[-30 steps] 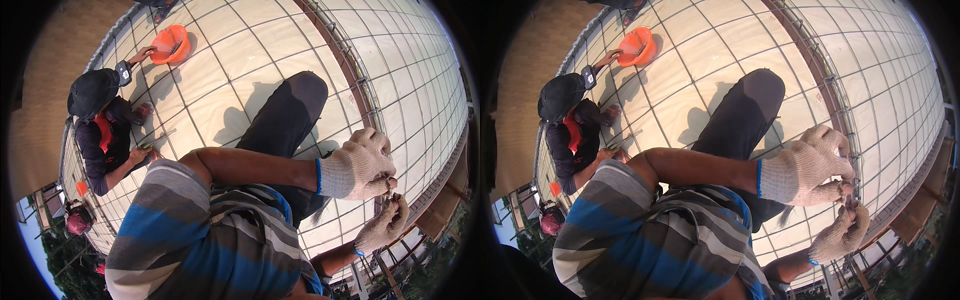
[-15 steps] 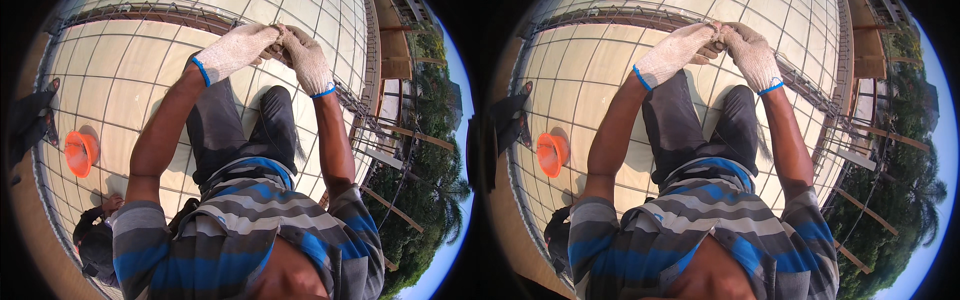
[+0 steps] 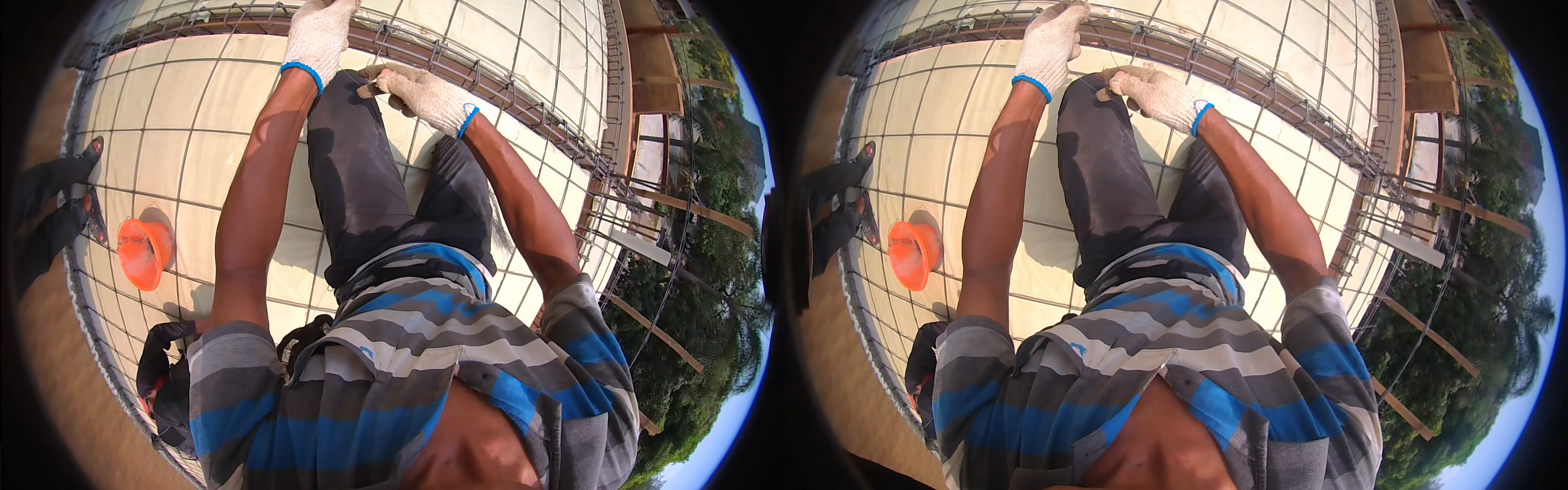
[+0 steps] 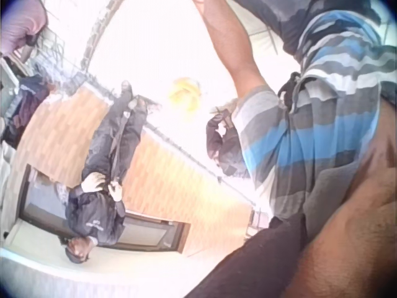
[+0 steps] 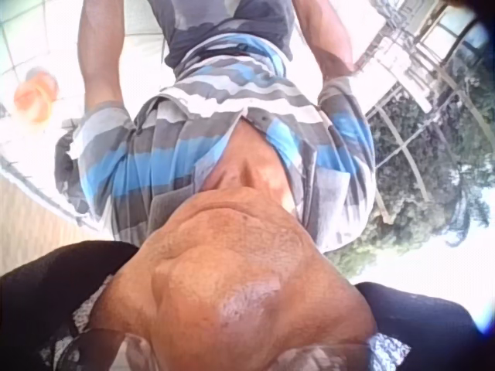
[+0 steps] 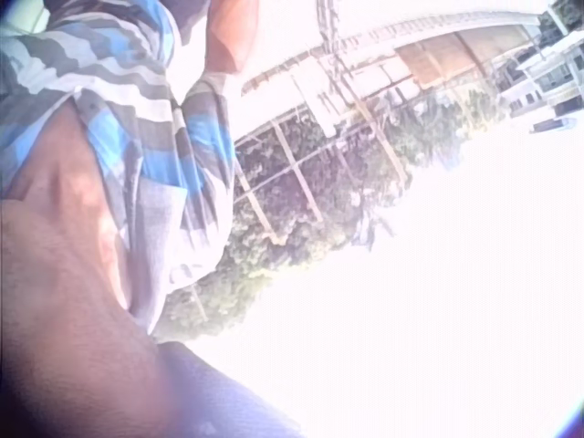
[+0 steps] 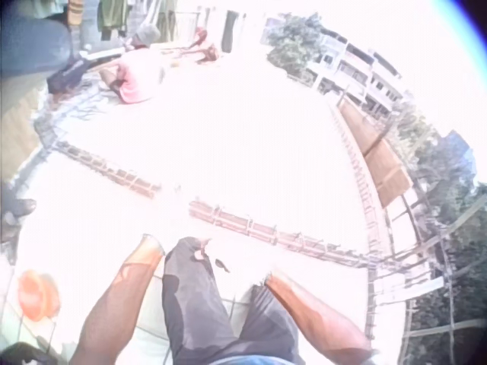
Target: The person repeatedly ties a rope to a metal grid on a tiled floor using both hands. The person picks up rope segments, loops them around grid intersections, and secures them by hand. Another person is visible nearby working on a similar task.
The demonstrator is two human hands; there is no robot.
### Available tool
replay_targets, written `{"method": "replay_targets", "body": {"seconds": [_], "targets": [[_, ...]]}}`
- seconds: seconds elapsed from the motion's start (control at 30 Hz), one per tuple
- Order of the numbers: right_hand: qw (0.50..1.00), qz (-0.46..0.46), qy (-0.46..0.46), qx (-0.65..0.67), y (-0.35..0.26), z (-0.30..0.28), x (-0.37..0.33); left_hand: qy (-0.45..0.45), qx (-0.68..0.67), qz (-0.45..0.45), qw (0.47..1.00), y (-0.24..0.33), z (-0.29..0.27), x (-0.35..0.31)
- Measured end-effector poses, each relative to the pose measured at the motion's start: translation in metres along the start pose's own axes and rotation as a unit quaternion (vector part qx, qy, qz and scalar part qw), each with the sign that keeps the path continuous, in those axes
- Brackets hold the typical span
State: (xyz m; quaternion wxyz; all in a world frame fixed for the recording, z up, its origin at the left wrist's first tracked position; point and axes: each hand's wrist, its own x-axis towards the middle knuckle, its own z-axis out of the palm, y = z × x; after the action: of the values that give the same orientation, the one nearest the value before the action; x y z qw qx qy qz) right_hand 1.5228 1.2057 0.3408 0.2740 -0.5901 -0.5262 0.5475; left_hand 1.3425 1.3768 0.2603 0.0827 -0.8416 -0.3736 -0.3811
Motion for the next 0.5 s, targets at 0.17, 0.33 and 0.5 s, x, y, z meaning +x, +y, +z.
{"method": "replay_targets", "body": {"seconds": [0.17,0.33,0.5], "targets": [[0.989,-0.057,-0.082,0.110,0.023,0.009,0.013,-0.156,-0.004,-0.076,0.985,-0.019,0.004,0.034],[0.960,0.049,-0.156,0.228,-0.010,0.011,0.015,-0.138,-0.012,-0.076,0.987,-0.056,-0.036,0.067],[0.954,0.058,-0.168,0.243,-0.017,0.006,0.018,-0.123,-0.051,-0.051,0.990,-0.069,-0.070,0.093]]}}
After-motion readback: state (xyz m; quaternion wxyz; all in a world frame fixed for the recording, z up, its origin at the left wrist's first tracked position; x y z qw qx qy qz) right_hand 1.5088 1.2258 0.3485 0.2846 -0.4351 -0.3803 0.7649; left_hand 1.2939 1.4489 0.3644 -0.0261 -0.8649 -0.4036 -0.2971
